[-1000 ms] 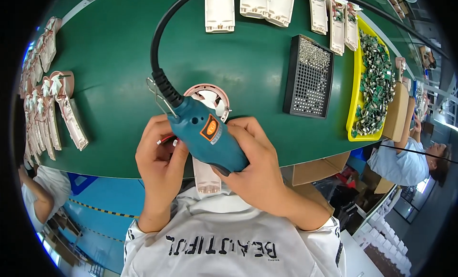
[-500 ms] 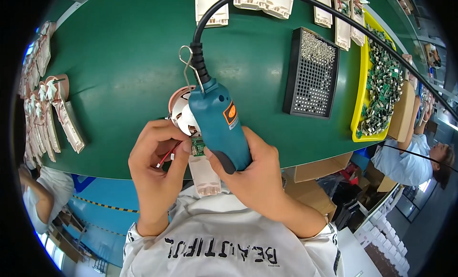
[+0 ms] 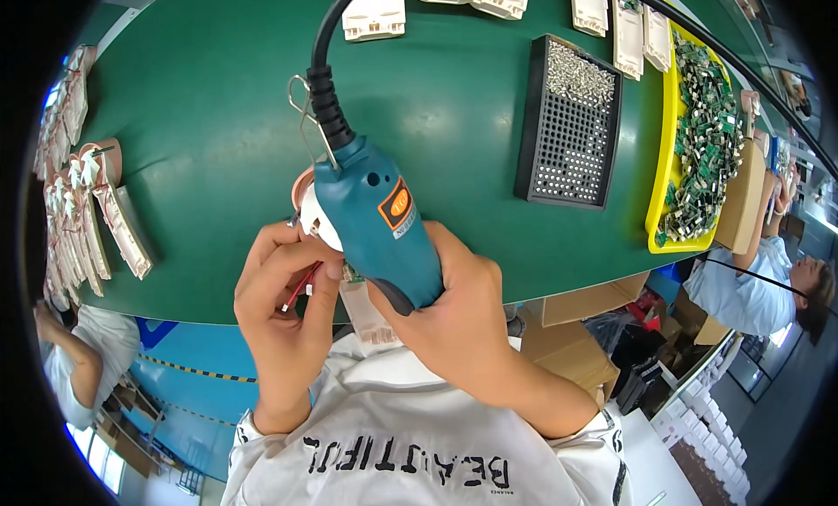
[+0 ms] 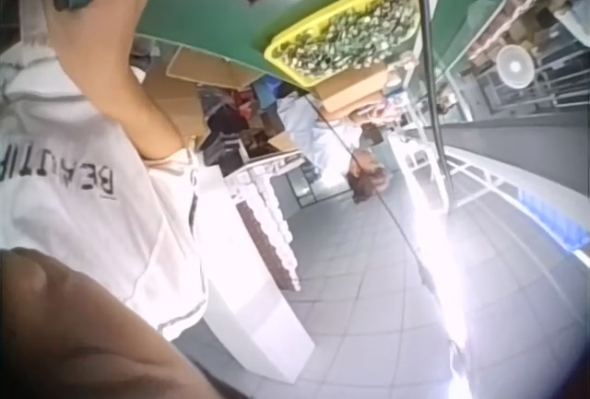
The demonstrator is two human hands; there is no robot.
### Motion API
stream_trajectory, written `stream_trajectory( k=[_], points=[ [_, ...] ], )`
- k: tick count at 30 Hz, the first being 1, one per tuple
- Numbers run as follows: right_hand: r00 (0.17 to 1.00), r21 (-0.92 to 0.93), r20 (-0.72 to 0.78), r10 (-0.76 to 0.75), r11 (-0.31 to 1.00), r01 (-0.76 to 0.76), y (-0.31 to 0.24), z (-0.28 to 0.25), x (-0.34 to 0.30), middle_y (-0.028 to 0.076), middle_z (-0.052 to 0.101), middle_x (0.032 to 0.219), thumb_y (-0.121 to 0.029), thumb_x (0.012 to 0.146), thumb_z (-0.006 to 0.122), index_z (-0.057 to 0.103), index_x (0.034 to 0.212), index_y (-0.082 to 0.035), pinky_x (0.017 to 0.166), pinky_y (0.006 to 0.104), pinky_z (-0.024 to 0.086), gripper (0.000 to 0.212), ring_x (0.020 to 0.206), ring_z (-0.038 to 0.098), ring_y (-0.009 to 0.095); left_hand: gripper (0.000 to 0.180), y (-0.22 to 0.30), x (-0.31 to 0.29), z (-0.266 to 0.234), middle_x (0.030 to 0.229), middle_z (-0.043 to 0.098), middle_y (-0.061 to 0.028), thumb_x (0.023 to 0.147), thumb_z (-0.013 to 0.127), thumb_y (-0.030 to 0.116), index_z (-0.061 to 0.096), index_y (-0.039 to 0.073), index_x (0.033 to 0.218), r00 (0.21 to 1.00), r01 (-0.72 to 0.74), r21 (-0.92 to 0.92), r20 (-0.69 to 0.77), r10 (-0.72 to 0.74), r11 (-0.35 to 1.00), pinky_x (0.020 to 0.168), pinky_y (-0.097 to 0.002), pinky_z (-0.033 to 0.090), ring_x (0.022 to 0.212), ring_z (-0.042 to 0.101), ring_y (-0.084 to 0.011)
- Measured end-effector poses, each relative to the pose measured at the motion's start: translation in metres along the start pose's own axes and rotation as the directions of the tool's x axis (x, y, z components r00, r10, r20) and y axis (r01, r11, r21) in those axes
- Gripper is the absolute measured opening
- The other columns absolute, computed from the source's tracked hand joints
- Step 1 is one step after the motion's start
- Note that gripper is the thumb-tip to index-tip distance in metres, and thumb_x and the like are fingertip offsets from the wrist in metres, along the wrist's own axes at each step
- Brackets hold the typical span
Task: The person assembles portable fans by hand on an electronics production line, securing fan casings, fan blades, circuit boards, and wires with screws using an electric screwdriver.
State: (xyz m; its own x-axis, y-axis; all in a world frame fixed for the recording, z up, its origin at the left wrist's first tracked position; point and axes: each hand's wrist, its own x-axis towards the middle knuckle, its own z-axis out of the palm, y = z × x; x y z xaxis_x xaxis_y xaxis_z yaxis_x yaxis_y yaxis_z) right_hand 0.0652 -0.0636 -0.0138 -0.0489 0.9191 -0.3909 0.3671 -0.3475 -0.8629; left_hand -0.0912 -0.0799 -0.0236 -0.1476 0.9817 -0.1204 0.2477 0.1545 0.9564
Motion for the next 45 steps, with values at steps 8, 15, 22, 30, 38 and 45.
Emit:
stream_trajectory(
  k=[8, 15, 22, 30, 38, 45],
  points=[
    [1.000, -0.008, 0.027, -0.011, 1.000, 0.011, -0.002, -0.002, 0.004, 0.012, 0.070, 0.082, -0.007, 0.079, 0.076, 0.063, 0.098, 0.001, 0.065, 0.0298, 0.052, 0.025, 0.070, 0.068, 0.018, 0.021, -0.010, 0.003, -0.003, 0.099, 0.061, -0.0094, 0.080, 0.069, -0.009, 0.069, 0.001, 0.098, 0.998, -0.021, -0.083, 0.056, 0.026, 0.996, 0.066, -0.0235, 0.052, 0.078, 0.064, -0.0137],
    [0.999, 0.005, 0.050, -0.001, 1.000, 0.001, -0.004, -0.002, 0.006, 0.000, 0.066, 0.082, -0.005, 0.085, 0.074, 0.064, 0.097, 0.002, 0.066, 0.0215, 0.046, 0.017, 0.074, 0.055, 0.004, 0.024, -0.006, 0.001, -0.005, 0.101, 0.063, -0.0090, 0.074, 0.075, -0.007, 0.070, 0.002, 0.097, 0.996, 0.004, -0.028, 0.084, -0.002, 1.000, 0.064, -0.0256, 0.054, 0.075, 0.066, -0.0160],
    [0.999, 0.004, 0.035, -0.002, 1.000, 0.002, -0.007, -0.002, 0.006, 0.001, 0.066, 0.082, -0.005, 0.085, 0.075, 0.064, 0.096, 0.002, 0.066, 0.0206, 0.046, 0.017, 0.074, 0.056, 0.005, 0.030, -0.010, 0.000, -0.005, 0.099, 0.066, -0.0103, 0.068, 0.084, 0.001, 0.070, 0.001, 0.095, 0.997, -0.054, 0.017, 0.063, 0.053, 0.998, 0.063, -0.0290, 0.058, 0.077, 0.069, -0.0199],
    [0.999, 0.037, 0.015, -0.047, 0.998, 0.046, -0.002, -0.004, 0.010, 0.007, 0.068, 0.079, -0.010, 0.084, 0.076, 0.065, 0.097, 0.002, 0.062, 0.0257, 0.049, 0.021, 0.069, 0.059, 0.007, 0.031, -0.012, 0.001, -0.005, 0.099, 0.066, -0.0119, 0.067, 0.084, -0.006, 0.067, -0.005, 0.094, 0.990, -0.102, 0.037, 0.097, 0.098, 0.994, 0.070, -0.0263, 0.059, 0.080, 0.069, -0.0157],
    [0.992, 0.162, 0.081, 0.093, 0.981, -0.105, -0.007, -0.005, 0.014, 0.003, 0.068, 0.084, -0.008, 0.083, 0.077, 0.065, 0.100, 0.002, 0.066, 0.0237, 0.049, 0.023, 0.073, 0.058, 0.005, 0.031, -0.016, -0.002, -0.001, 0.092, 0.070, -0.0132, 0.067, 0.085, 0.001, 0.069, 0.002, 0.094, 0.994, -0.108, 0.043, 0.017, 0.108, 0.993, 0.061, -0.0291, 0.057, 0.073, 0.069, -0.0214],
    [0.999, 0.120, 0.036, 0.020, 0.992, -0.024, -0.005, -0.002, 0.016, 0.005, 0.068, 0.083, -0.005, 0.082, 0.077, 0.064, 0.099, 0.003, 0.055, 0.0206, 0.046, 0.024, 0.066, 0.058, 0.004, 0.034, -0.016, -0.002, 0.001, 0.091, 0.069, -0.0118, 0.068, 0.084, 0.000, 0.068, 0.003, 0.098, 0.990, -0.138, 0.033, 0.020, 0.137, 0.990, 0.059, -0.0291, 0.055, 0.069, 0.067, -0.0211]
  ],
)
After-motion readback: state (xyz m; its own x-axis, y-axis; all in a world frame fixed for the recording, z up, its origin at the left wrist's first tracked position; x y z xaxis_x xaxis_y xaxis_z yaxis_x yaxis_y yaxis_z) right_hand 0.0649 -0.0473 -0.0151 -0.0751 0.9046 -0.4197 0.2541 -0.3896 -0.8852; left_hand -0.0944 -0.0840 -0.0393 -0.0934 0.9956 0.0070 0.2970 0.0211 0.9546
